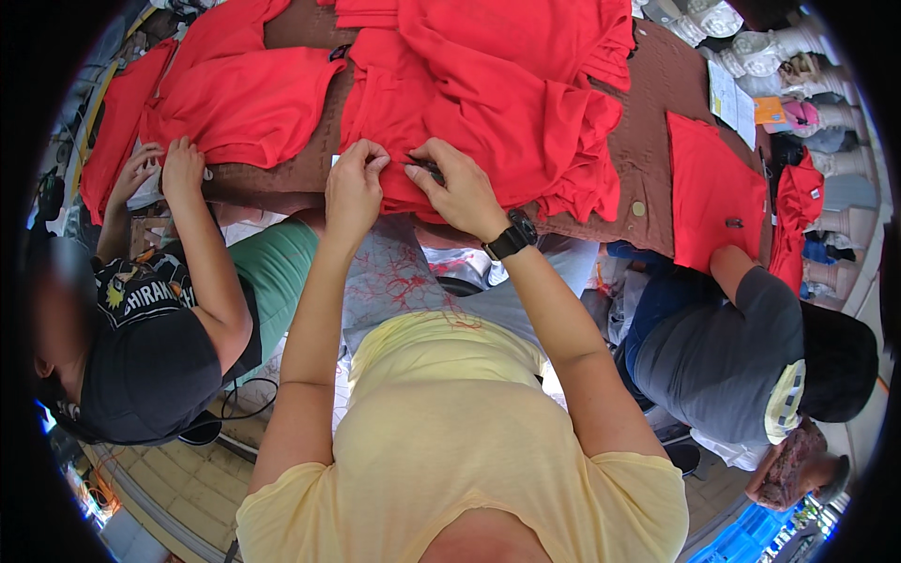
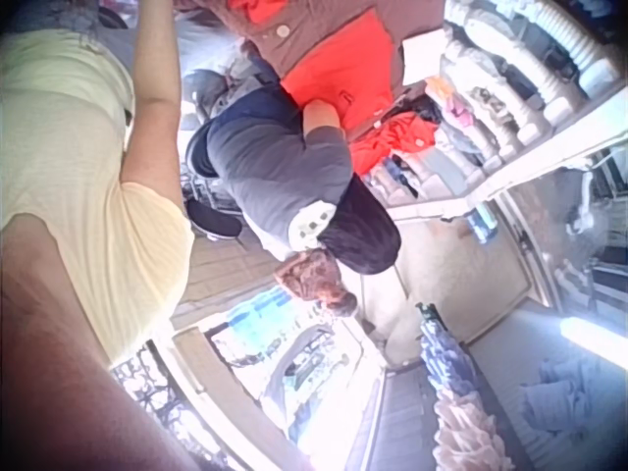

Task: The person trims loose threads from red shirts using a small pair of snips at a workstation with others.

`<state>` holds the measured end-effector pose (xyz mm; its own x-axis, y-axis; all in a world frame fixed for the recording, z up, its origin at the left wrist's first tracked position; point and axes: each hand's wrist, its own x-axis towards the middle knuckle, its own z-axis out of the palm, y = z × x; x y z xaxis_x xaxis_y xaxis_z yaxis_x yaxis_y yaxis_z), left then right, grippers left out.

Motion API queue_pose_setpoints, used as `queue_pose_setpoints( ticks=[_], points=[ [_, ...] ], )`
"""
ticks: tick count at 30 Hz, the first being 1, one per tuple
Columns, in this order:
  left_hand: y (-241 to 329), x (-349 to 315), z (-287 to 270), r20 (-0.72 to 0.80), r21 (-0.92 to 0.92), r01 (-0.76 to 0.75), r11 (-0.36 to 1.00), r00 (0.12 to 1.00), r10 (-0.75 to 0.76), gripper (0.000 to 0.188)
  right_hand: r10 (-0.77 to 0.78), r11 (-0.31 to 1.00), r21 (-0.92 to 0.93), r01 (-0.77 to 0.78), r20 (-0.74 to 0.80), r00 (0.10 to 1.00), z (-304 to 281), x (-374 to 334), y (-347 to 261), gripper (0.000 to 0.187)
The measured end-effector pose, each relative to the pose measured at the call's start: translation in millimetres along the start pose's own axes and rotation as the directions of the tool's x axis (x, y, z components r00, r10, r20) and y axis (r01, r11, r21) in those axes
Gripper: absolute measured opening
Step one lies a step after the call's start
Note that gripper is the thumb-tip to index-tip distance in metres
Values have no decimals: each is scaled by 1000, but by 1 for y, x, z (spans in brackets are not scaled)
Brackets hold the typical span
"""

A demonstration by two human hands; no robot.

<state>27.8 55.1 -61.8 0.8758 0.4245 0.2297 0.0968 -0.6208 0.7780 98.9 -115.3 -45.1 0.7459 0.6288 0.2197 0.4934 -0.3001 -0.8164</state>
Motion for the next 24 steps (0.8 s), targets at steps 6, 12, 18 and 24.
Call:
queue_pose_setpoints(
  ticks=[6, 12, 18, 24],
  points=[
    [3, -2, -1, 37, -116, 35, 993, 999, -30, 11, -62, 974, -222, 50, -48, 997, 6, 0, -3, 12],
    [5, -2, -4, 54, -152, 47, 987, 998, -39, 10, -95, 954, -291, 69, -76, 993, 10, 3, -9, 10],
    [4, -2, -4, 81, -144, 84, 986, 994, -73, 9, -93, 941, -331, 64, -71, 993, 12, 5, -11, 10],
    [4, -3, -4, 91, -197, 99, 975, 992, -83, 9, -90, 947, -315, 63, -70, 993, 14, 2, -7, 11]
  ],
)
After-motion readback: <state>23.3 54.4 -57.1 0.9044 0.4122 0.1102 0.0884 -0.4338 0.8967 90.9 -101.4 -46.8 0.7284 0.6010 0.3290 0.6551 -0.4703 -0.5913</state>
